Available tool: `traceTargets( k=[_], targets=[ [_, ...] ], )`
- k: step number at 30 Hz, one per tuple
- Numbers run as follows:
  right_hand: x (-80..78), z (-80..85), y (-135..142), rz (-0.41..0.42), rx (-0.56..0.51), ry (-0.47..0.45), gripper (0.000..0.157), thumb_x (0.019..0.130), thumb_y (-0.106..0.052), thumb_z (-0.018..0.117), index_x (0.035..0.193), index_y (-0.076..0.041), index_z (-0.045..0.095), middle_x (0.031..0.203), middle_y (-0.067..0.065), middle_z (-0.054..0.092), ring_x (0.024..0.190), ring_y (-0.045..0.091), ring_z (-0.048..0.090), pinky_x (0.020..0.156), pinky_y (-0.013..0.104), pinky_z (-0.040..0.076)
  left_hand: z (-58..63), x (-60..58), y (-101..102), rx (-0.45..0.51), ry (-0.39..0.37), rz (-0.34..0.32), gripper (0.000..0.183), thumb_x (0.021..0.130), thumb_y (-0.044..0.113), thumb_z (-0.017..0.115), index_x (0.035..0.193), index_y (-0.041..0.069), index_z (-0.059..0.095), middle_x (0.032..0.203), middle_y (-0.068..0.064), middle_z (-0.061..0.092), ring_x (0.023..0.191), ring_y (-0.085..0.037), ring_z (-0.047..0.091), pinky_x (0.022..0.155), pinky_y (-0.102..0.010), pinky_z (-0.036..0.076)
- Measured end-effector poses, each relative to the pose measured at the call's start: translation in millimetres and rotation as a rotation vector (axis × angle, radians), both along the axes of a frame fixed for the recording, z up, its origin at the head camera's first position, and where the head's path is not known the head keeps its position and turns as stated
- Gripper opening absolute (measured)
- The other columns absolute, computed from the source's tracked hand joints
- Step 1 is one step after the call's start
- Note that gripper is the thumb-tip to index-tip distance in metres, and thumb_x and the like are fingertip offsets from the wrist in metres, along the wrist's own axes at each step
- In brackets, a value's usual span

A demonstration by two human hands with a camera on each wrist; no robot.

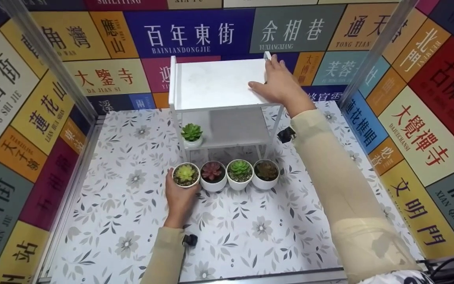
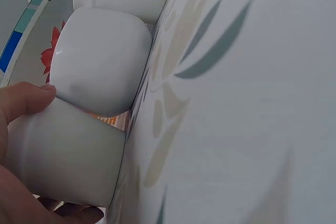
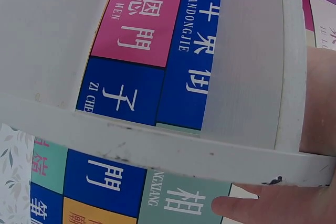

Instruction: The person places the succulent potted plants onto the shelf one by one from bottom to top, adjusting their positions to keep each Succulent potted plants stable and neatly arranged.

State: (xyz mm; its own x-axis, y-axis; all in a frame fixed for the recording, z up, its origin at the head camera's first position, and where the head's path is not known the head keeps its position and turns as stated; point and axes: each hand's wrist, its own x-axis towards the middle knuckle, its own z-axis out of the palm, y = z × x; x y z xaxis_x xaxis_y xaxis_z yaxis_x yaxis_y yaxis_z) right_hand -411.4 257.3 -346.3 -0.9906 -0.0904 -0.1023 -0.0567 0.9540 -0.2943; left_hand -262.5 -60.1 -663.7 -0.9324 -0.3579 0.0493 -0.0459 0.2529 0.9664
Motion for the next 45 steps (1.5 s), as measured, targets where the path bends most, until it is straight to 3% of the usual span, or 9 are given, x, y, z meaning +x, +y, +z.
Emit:
traceTargets(
  k=[15,45],
  targets=[
    [-2.3,-0.2,-0.3,-0.006,0.003,-0.011,0.107,0.1,-0.074,0.041,0.17,-0.01,-0.007,0.176,0.009,-0.021,0.166,0.036,-0.012,0.135,0.056,0.0,-7.0,-2.6,-4.8,0.035,0.04,-0.021,0.102,0.06,0.005,0.09,0.153,0.006,0.049,0.147,-0.015,0.061,0.138,-0.031,0.056,0.122,-0.043,0.039],
    [-2.6,0.0,-0.1,-0.005,0.014,-0.01,0.107,0.1,-0.075,0.041,0.17,-0.009,-0.006,0.177,0.01,-0.02,0.166,0.037,-0.011,0.135,0.057,0.002,-7.3,-4.4,-7.3,0.057,0.006,-0.043,0.097,0.058,0.004,0.09,0.148,0.007,0.053,0.142,-0.013,0.064,0.132,-0.029,0.059,0.117,-0.041,0.043]
  ],
)
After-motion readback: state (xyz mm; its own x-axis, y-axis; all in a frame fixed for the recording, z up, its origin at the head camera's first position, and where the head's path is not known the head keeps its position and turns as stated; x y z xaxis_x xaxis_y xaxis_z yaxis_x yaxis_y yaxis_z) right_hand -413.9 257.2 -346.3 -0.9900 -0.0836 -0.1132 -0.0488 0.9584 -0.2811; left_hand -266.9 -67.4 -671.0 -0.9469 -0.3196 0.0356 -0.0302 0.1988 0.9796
